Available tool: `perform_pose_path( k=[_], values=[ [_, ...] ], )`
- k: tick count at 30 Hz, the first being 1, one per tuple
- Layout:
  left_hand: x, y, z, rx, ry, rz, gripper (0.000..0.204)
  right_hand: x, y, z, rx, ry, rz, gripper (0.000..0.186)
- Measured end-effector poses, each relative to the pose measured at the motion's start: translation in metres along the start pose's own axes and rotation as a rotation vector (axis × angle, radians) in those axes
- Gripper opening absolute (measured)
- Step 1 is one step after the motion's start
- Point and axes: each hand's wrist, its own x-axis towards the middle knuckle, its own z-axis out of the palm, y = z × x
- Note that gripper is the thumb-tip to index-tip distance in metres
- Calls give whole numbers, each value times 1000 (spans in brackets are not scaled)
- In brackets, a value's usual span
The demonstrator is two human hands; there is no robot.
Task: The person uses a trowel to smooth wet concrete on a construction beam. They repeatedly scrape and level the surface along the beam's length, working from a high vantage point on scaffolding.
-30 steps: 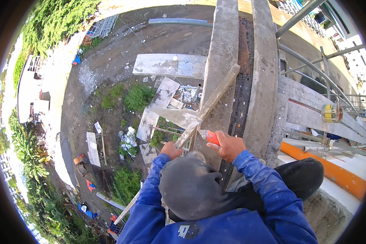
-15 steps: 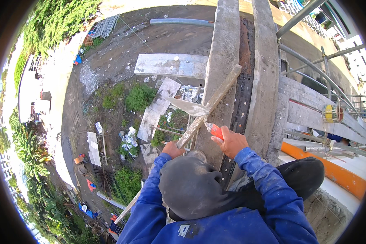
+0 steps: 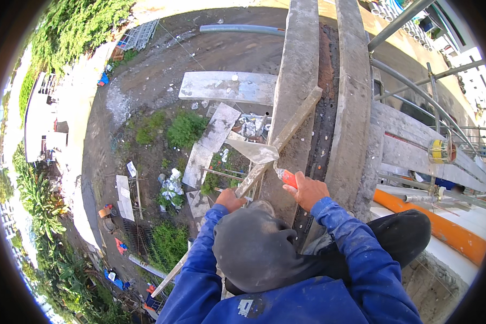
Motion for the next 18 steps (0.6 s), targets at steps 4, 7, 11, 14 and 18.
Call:
perform_pose_path(
  k=[4,7,11,14,18],
  values=[
    [-14,19,-13,-10,8,-25,57,-9,-23,-14,59,17,-110,54],
    [-7,8,-8,-19,-33,-38,56,-1,-6,-6,13,-10,-64,54],
    [-14,13,-6,-20,-7,-37,55,-5,-20,-9,58,-42,3,53],
    [-15,10,-9,-1,-13,-43,56,-15,-25,-14,40,-89,-147,53],
    [-9,21,-13,-1,-13,-59,57,-6,2,3,16,-26,-34,54]
  ],
)
